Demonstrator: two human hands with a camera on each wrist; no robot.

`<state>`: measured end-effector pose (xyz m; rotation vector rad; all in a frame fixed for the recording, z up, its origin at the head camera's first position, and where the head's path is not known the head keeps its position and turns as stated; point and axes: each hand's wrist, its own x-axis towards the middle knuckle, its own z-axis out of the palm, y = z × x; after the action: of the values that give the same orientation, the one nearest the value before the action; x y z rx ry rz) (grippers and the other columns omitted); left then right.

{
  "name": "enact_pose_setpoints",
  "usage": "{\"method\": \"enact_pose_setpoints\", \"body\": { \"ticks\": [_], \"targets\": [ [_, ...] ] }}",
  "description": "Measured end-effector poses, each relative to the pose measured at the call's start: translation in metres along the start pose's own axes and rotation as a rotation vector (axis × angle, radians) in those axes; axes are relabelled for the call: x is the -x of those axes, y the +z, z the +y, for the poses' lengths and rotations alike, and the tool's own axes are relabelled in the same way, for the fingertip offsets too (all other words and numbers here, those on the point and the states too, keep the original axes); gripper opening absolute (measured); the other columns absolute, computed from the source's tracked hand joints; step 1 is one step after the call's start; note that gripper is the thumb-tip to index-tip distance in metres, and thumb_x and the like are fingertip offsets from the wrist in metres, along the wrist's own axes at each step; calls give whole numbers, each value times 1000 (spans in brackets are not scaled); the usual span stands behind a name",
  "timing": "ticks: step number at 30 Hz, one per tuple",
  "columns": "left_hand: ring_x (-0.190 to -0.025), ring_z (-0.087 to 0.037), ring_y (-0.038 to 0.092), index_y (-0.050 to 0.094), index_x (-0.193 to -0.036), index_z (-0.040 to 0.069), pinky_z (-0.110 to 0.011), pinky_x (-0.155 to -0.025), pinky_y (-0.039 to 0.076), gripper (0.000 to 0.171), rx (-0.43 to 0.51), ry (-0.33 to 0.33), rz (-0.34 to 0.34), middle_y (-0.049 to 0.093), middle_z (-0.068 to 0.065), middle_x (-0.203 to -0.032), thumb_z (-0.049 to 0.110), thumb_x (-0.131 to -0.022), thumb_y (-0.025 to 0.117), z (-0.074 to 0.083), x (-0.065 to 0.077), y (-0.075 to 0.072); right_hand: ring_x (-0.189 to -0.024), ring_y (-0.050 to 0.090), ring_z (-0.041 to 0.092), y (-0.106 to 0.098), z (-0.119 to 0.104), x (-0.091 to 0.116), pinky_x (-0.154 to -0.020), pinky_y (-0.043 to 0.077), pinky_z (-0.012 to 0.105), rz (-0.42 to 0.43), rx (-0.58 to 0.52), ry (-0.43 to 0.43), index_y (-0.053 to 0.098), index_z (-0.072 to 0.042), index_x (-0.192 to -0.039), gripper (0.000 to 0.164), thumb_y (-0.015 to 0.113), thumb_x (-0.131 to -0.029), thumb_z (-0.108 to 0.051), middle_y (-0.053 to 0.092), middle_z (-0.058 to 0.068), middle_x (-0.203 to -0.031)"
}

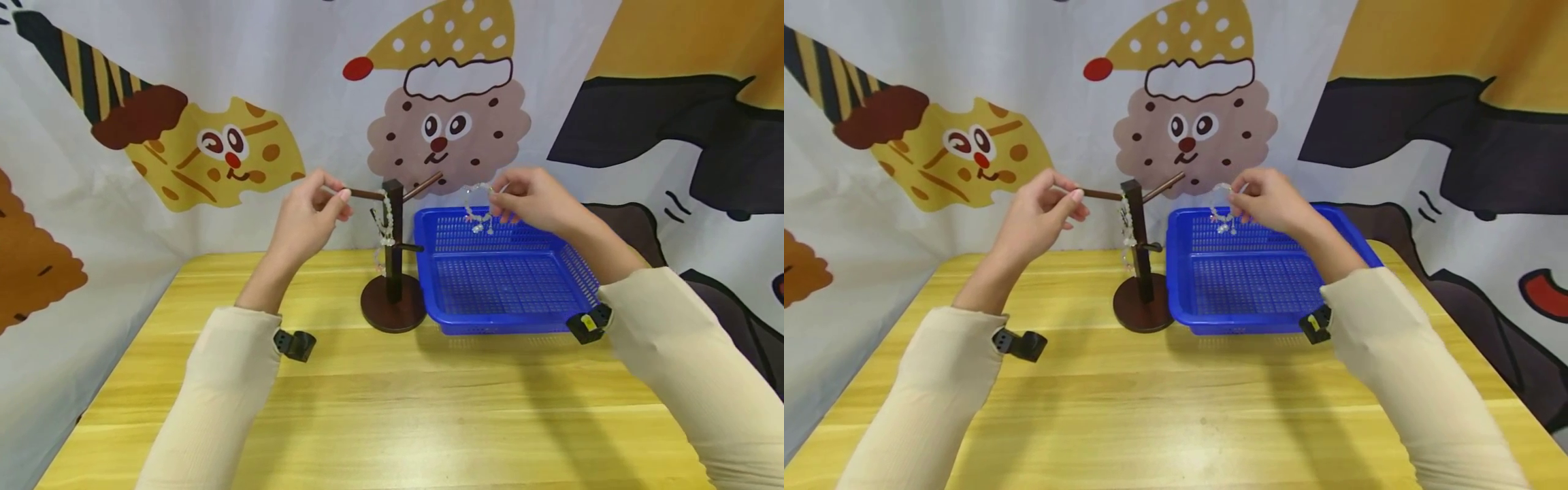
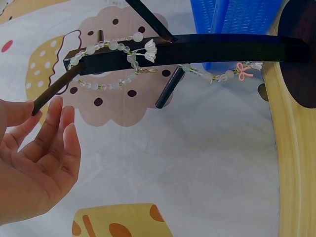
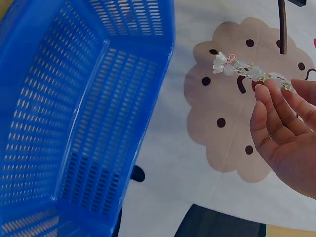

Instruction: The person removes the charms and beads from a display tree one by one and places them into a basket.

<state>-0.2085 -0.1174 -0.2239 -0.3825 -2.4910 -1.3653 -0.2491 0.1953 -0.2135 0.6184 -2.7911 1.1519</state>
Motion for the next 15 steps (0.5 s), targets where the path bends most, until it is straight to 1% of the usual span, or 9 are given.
{"method": "enact_pose_setpoints", "body": {
  "ticks": [8, 11, 15],
  "targets": [
    [-78, -21, 60, 52, -103, 4, -32, -66, 44, 19, -4, 3, 1, 65, -12, -84, 21, -96, 48, 0, 0, 0, -61, 58, 16, -7, 12, 20, -55, 47, 24, -36, 44, 9, 60, 3, -96, 13, 54, -92, -7, 62, 8, -73],
    [-80, -24, 61, 52, -103, 3, -32, -66, 44, 19, 2, 8, 2, 65, -13, -83, 21, -96, 48, 0, 0, 0, -62, 58, 17, -7, 17, 28, -56, 48, 24, -60, 48, -1, 60, 3, -96, 12, 54, -92, -7, 62, 7, -73],
    [-82, -27, 61, 52, -103, 3, -33, -67, 44, 19, 9, 8, 0, 65, -13, -84, 21, -96, 48, 0, 1, 0, -66, 59, 20, -5, 24, 39, -59, 48, 25, -94, 49, 24, 59, 2, -96, 12, 52, -93, -7, 61, 8, -75]
  ]
}}
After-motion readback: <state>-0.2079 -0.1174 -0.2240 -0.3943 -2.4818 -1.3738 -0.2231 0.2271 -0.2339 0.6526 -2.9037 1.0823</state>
